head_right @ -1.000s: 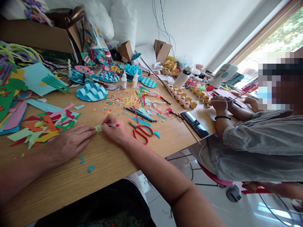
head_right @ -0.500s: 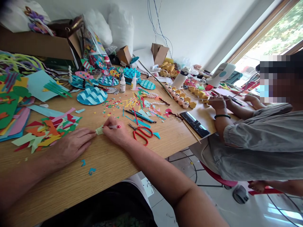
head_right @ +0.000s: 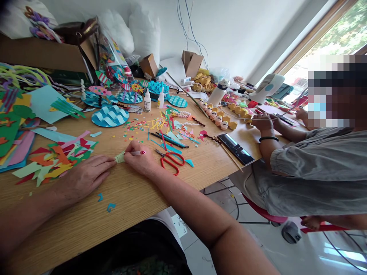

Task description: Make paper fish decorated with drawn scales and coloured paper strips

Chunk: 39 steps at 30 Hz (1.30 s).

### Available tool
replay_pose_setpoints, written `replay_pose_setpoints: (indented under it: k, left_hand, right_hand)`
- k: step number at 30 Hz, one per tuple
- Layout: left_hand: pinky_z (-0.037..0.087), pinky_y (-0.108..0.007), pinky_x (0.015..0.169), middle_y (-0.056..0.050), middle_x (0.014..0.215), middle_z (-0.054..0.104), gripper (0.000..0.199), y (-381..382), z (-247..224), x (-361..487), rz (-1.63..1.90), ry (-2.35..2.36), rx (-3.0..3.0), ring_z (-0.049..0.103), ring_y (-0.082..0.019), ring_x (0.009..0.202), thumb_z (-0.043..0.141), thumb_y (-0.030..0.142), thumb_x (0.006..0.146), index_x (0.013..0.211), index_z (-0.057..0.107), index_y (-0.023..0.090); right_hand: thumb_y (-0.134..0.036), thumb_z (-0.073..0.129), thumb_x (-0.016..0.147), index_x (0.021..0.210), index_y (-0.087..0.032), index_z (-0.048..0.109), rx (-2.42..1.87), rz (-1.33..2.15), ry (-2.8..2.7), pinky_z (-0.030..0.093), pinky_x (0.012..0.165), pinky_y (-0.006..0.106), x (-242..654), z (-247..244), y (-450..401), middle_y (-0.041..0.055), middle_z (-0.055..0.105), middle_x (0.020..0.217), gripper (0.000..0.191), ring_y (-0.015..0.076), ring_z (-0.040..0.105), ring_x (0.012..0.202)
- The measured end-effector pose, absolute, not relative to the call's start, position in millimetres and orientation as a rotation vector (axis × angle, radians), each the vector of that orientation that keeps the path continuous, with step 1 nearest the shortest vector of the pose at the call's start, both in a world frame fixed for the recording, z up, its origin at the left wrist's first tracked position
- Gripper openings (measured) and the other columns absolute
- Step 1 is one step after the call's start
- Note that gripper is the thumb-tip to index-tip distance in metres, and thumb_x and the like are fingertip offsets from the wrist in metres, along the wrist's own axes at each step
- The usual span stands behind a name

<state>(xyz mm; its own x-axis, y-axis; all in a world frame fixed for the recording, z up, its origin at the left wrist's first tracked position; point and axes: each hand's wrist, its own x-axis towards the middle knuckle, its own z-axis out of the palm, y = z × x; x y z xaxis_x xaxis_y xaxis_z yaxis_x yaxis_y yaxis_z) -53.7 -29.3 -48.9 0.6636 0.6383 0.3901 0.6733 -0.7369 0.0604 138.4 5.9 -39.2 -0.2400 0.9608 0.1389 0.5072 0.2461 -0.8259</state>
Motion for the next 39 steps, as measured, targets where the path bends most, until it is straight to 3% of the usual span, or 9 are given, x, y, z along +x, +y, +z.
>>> replay_pose_setpoints:
  k: [25,39]
  left_hand:
    - [0.049,-0.04,0.085,-0.011,0.103,0.063,0.039,-29.0,-48.3,-53.7,-0.589,-1.178,-2.81,0.056,-0.025,0.098,0.028,0.029,0.091,0.1,0.064,0.016]
    - [0.048,-0.041,0.084,-0.013,0.103,0.062,0.038,-29.6,-47.3,-54.0,-0.562,-1.119,-2.806,0.056,-0.025,0.097,0.029,0.028,0.092,0.101,0.063,0.011]
  right_hand:
    - [-0.019,0.047,0.069,0.07,-0.02,0.05,-1.332,0.904,-1.799,0.035,0.049,0.02,139.0,-41.2,6.5,-0.0051,0.053,0.059,0.004,0.0092,0.048,0.054]
    - [-0.019,0.046,0.067,0.068,-0.02,0.05,-1.367,0.905,-1.793,0.033,0.049,0.02,139.8,-40.4,7.5,-0.0053,0.052,0.058,0.005,0.0089,0.046,0.053]
